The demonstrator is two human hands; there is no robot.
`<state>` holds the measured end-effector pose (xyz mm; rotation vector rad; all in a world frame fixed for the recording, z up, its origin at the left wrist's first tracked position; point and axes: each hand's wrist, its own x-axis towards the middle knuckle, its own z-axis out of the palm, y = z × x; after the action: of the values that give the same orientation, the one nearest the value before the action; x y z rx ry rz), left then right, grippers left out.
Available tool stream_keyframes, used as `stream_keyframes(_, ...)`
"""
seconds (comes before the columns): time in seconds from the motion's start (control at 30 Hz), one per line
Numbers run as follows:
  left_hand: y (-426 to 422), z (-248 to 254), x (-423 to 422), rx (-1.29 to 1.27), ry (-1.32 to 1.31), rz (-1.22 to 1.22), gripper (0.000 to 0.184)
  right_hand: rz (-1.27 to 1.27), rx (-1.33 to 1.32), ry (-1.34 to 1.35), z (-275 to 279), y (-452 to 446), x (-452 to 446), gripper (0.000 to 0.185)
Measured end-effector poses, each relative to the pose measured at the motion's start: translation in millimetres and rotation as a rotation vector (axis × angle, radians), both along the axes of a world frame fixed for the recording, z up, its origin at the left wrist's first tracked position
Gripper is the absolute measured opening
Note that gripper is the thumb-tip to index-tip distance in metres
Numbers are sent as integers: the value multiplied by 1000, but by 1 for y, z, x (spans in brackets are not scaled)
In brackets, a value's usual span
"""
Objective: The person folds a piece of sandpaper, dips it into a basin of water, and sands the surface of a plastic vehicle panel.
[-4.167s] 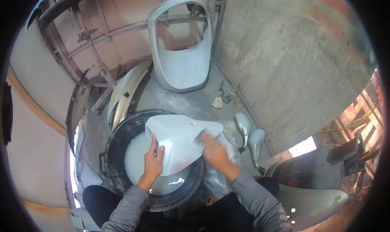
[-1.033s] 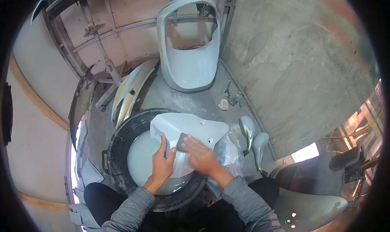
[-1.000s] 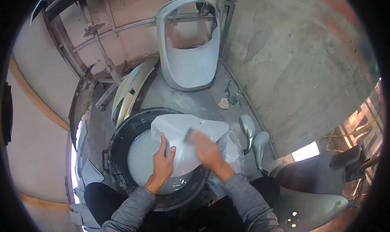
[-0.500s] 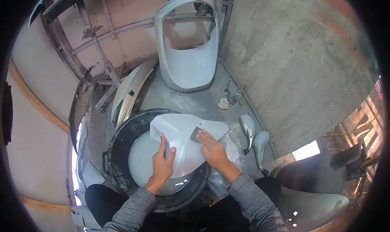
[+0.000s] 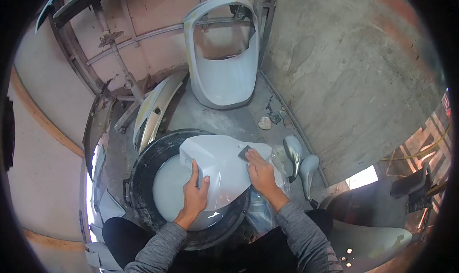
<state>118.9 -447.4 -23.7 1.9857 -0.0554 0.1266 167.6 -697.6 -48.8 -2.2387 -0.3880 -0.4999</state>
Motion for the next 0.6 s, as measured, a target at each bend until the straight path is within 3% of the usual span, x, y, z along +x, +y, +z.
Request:
stream_keyframes(0.07, -1, -4, -1, 17, 37, -2, 72, -65, 27, 27, -25, -22, 15, 38)
stream_keyframes(0.1, -2, -5, 0, 8, 36, 4, 72, -231, 138, 178, -35, -39, 32, 36)
stream_keyframes(0.2, 0, 0, 1, 17, 78, 12, 72, -336, 83, 207, -16, -8, 8, 35)
stream_keyframes(0.27, -1, -1, 3, 9, 97, 10, 72, 112, -36, -25, 16, 26, -17, 36)
stream_keyframes(0.33, -2, -11, -1, 14, 95, 38, 71, 79, -18, 34, 0, 15, -5, 36)
stream_keyframes(0.4, -4, -9, -2, -6, 20, 37, 70, -299, 61, 149, -28, -5, 28, 35)
stream_keyframes(0.43, -6, -7, -1, -30, -52, 39, 70, -268, 131, 352, 7, 15, 16, 38)
stream_keyframes(0.47, -6, -2, -1, -33, -49, 41, 70, -267, 127, 355, 21, 32, 3, 38)
stream_keyframes(0.53, -5, 11, -2, -54, 112, 42, 68, 190, -124, -74, 31, 50, -21, 37)
stream_keyframes(0.6, -5, 19, 2, -20, 148, 41, 68, 249, -143, -79, 24, 37, -12, 36)
